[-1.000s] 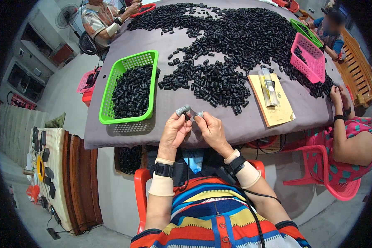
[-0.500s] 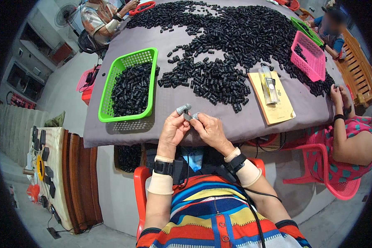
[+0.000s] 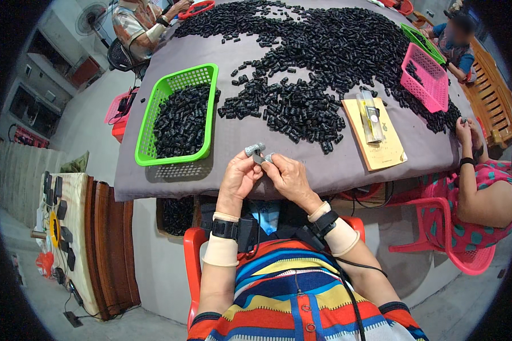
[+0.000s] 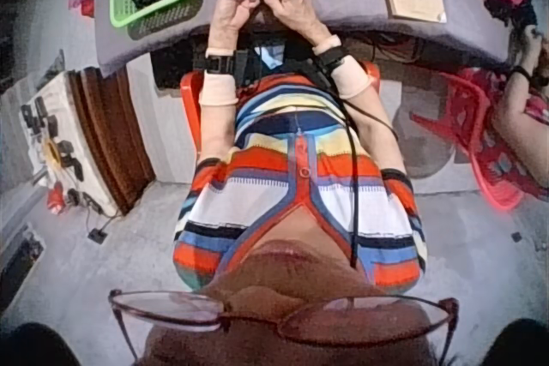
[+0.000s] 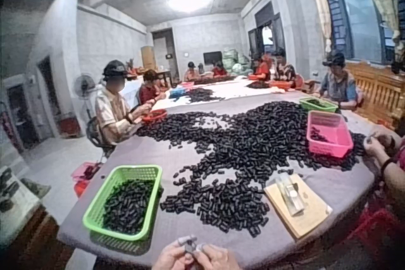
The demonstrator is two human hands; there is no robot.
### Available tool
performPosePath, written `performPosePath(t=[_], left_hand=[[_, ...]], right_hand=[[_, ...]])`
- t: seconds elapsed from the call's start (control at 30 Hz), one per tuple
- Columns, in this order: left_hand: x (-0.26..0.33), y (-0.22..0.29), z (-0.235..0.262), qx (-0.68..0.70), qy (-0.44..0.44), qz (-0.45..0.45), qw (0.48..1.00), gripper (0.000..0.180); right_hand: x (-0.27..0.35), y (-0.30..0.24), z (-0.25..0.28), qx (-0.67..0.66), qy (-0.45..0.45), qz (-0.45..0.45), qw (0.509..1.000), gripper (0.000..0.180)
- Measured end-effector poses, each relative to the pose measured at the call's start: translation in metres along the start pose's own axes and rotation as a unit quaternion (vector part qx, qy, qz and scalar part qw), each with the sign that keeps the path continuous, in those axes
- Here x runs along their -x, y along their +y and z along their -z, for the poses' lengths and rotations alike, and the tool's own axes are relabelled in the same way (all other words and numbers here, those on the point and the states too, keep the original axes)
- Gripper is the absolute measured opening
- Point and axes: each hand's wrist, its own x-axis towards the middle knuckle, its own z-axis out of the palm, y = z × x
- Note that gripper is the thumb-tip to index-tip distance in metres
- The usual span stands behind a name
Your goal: Trimming and assembling small black plastic shoe components using a small blade.
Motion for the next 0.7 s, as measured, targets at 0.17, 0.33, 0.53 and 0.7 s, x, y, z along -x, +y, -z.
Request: performPosePath(t=[0.17,0.33,0.53,0.7], left_hand=[[-0.0007,-0.0005,0.0033,0.003,-0.001,0.001,1.0,0.032],[0.0005,-0.002,0.0003,0.005,-0.001,-0.008,1.0,0.028],[-0.0015,-0.0029,0.0021,-0.014,0.01,-0.01,1.0,0.023],[-0.0009,-0.0034,0.0,-0.022,0.022,-0.01,0.999,0.022]], right_hand=[[0.0001,0.0008,-0.0015,0.021,-0.007,-0.001,1.0,0.022],[-0.0005,-0.001,-0.0008,0.02,-0.007,-0.007,1.0,0.022],[-0.0007,0.0,-0.0027,0.029,0.0,0.004,1.0,0.022],[-0.0014,0.0014,-0.0034,0.042,-0.003,0.003,0.999,0.023]])
